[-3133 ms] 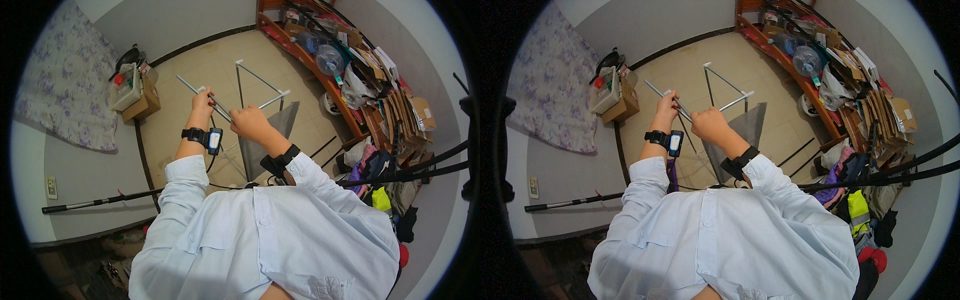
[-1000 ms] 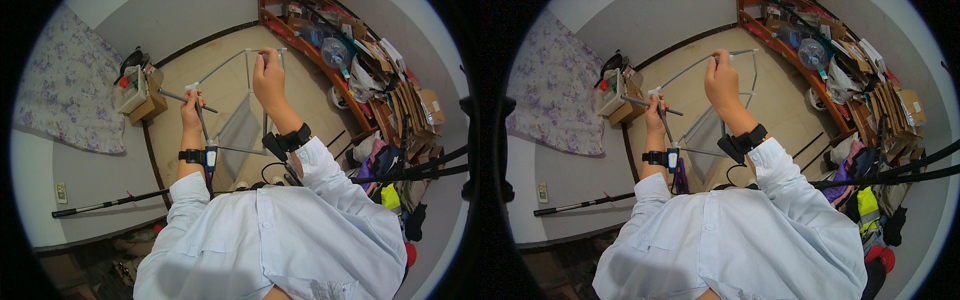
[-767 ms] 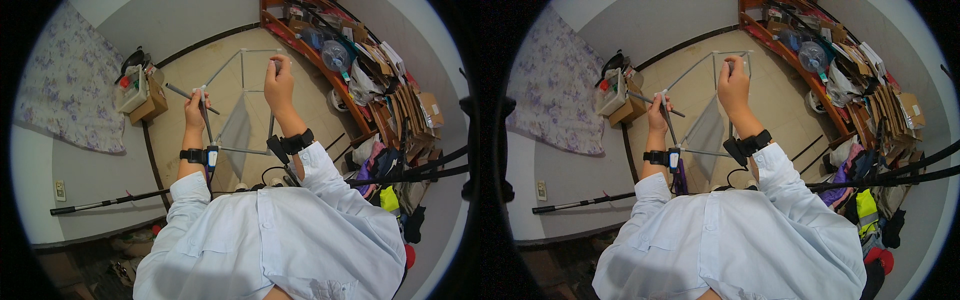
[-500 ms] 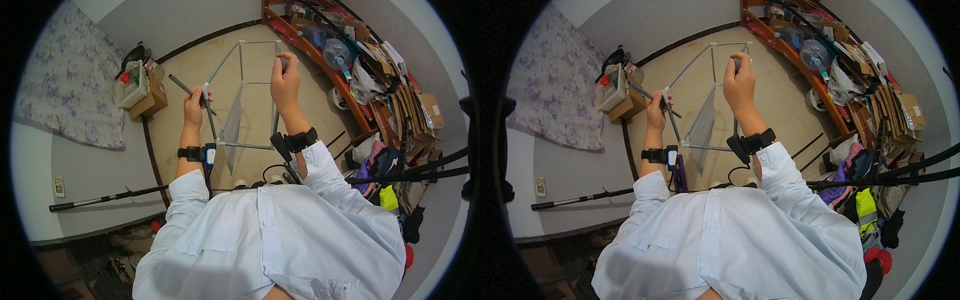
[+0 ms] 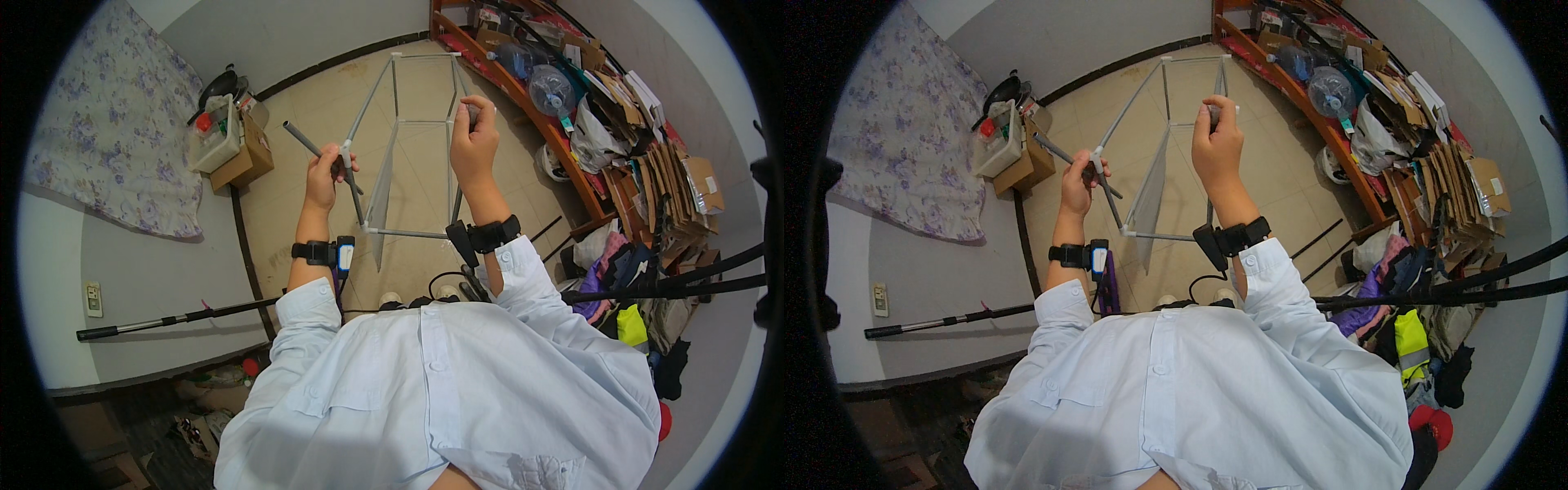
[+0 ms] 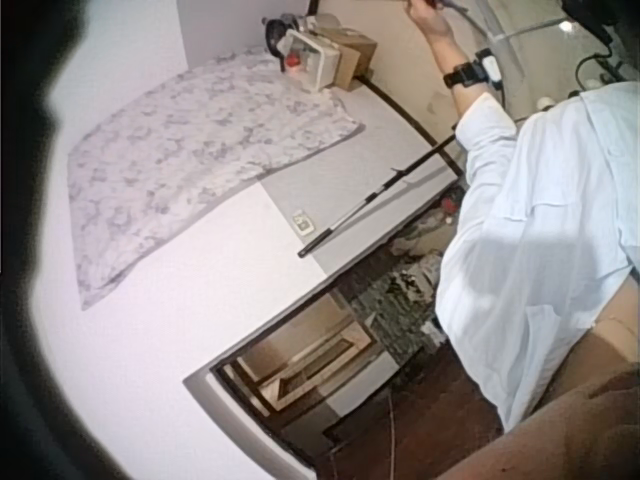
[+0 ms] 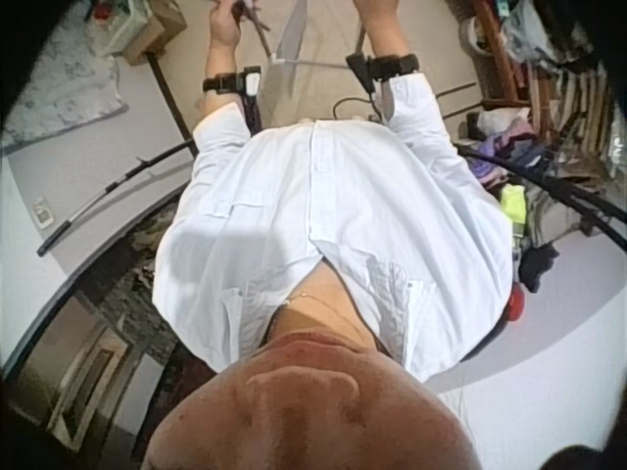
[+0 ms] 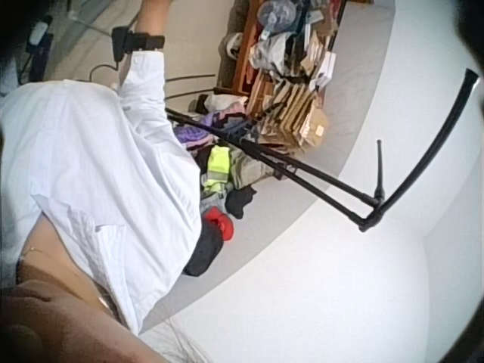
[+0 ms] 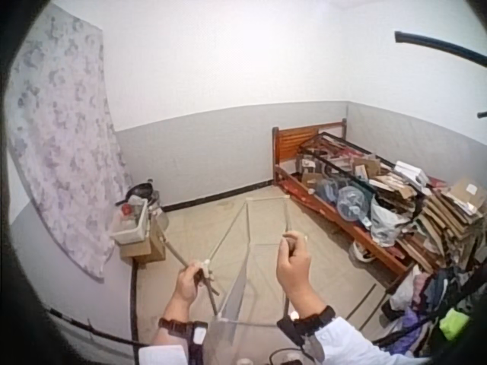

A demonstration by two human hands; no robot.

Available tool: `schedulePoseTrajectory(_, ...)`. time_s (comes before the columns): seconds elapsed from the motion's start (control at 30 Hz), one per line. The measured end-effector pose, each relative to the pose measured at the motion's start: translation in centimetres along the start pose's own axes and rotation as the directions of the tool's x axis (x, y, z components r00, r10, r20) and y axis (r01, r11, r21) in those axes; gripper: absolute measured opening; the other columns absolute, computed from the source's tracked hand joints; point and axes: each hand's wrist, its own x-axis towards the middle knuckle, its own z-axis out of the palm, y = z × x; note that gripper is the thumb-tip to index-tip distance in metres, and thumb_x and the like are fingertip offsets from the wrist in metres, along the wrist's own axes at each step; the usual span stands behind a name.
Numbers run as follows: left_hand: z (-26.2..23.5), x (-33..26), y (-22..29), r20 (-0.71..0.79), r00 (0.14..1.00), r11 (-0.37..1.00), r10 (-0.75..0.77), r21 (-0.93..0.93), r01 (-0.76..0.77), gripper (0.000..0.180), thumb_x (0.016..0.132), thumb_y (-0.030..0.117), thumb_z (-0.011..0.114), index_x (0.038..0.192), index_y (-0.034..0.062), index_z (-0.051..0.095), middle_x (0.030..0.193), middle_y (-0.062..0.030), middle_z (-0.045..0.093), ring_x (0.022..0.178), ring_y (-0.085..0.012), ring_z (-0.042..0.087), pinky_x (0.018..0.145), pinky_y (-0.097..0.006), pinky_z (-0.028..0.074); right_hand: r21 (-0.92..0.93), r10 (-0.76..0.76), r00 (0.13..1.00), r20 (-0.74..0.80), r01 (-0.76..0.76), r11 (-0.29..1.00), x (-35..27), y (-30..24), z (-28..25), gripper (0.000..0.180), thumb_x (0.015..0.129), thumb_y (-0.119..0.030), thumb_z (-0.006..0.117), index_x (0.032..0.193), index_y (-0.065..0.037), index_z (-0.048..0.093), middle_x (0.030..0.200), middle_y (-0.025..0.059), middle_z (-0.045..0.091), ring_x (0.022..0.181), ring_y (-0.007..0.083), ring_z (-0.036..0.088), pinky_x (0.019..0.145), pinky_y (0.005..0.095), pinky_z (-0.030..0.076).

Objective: The person assembles a metal frame by connecting multiple metal rods with plastic connectors. They repeatedly insert and remove rods, adjust the frame shape, and test connections. The process involves handling several rods and connectors to form a stable structure.

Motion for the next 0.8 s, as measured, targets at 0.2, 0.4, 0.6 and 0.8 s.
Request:
schedulePoseTrajectory(0.2,0.8,0.1,-0.1,0.0,1.0,1.0,-0.011,0.006,0.011,0.037,0.092,0.033,0.041,0.083,0.0032,0.062,0.071,-0.0069,0.064,0.052,-0.0057,0.042,0.049,-0.019,0.033,-0.055,-0.037,0.999,-0.004,0.036,0.998,0.0,0.6,-0.4,0.013,0.088,-0.011,0.052,0.1,-0.005,0.052,0.062,0.009,0.053,0.052,0.0182,0.052,0.05,0.0309,0.041)
schedulePoseTrajectory(0.4,1.3,0.1,0.4,0.098,0.994,0.999,-0.042,0.003,0.042,0.038,0.094,0.035,0.043,0.085,0.0031,0.061,0.074,-0.008,0.065,0.055,-0.0072,0.05,0.049,-0.019,0.035,-0.108,-0.016,0.999,-0.04,0.011,0.994,0.1,1.8,-1.1,0.016,0.089,-0.011,0.05,0.103,-0.005,0.052,0.059,0.008,0.05,0.051,0.0177,0.051,0.049,0.0313,0.04)
schedulePoseTrajectory(0.6,3.0,0.5,1.0,0.017,0.993,0.973,-0.119,0.2,0.113,0.044,0.093,0.043,0.045,0.085,0.0032,0.062,0.068,-0.0034,0.062,0.05,-0.0064,0.044,0.049,-0.018,0.031,-0.17,0.005,0.999,-0.033,-0.011,0.985,0.2,2.7,-1.6,0.018,0.088,-0.012,0.051,0.105,-0.005,0.053,0.057,0.0091,0.05,0.049,0.0197,0.052,0.048,0.0327,0.04)
schedulePoseTrajectory(0.8,4.5,1.6,0.7,-0.073,0.962,0.932,-0.263,0.236,0.273,0.043,0.088,0.044,0.053,0.08,0.003,0.062,0.061,-0.0003,0.056,0.055,-0.0072,0.046,0.053,-0.022,0.034,-0.224,0.009,0.999,-0.054,-0.021,0.974,0.2,4.7,-1.1,0.019,0.087,-0.01,0.051,0.105,-0.005,0.053,0.061,0.0128,0.054,0.052,0.0246,0.054,0.05,0.0354,0.042)
